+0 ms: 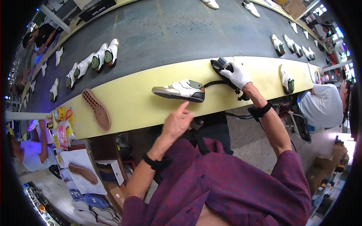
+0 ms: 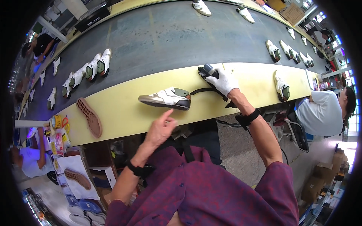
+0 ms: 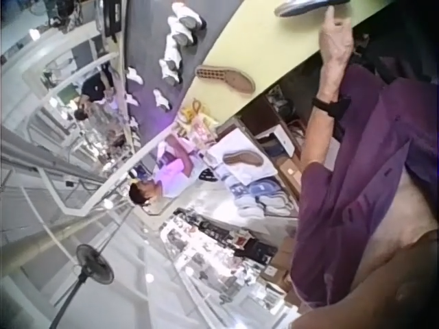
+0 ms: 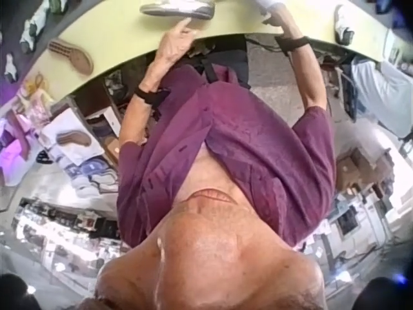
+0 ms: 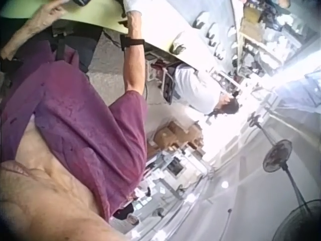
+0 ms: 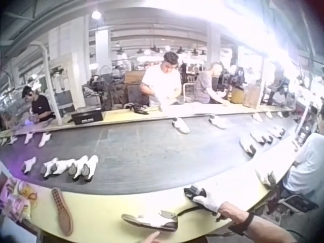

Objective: Operating a handheld heating tool to seal or finish shoe components on an assembly line.

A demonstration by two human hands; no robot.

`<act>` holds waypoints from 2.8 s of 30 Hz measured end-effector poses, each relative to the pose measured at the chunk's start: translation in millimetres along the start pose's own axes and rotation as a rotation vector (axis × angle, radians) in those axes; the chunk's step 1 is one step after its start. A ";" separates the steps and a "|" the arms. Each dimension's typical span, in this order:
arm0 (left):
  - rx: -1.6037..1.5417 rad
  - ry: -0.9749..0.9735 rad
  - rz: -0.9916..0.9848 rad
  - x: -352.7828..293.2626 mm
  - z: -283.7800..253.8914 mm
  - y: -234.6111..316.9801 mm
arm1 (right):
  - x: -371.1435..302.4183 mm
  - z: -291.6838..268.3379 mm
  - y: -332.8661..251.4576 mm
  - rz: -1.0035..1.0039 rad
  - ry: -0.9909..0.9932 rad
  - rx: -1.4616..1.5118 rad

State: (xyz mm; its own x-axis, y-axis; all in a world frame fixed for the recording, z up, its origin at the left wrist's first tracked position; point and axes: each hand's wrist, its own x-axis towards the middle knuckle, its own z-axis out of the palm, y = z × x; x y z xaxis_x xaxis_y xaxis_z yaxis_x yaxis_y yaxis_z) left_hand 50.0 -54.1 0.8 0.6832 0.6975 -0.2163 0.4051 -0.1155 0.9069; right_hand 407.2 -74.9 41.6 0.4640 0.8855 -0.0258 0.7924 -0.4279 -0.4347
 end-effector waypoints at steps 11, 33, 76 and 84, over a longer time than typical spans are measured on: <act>0.727 0.388 0.325 32.0 -81.5 -39.5 | -21.1 -34.2 -111.7 -0.103 -0.319 0.243; 0.454 0.706 0.040 -105.5 -98.6 -41.5 | -3.6 2.8 -188.0 -0.092 -0.702 0.023; 0.350 0.495 0.188 -23.0 -88.8 -30.4 | 23.5 4.7 -200.0 0.114 -0.789 -0.020; 0.341 0.506 0.199 -6.1 -90.8 -33.1 | 20.1 17.5 -198.2 0.034 -0.790 -0.167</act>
State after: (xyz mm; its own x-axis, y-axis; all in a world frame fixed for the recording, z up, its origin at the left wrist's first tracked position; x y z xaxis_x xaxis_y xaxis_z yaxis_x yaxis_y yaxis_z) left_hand -22.7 9.7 4.9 0.4278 0.8775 0.2169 0.5279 -0.4373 0.7280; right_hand 252.4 30.8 111.5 0.1213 0.7114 -0.6922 0.8609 -0.4225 -0.2834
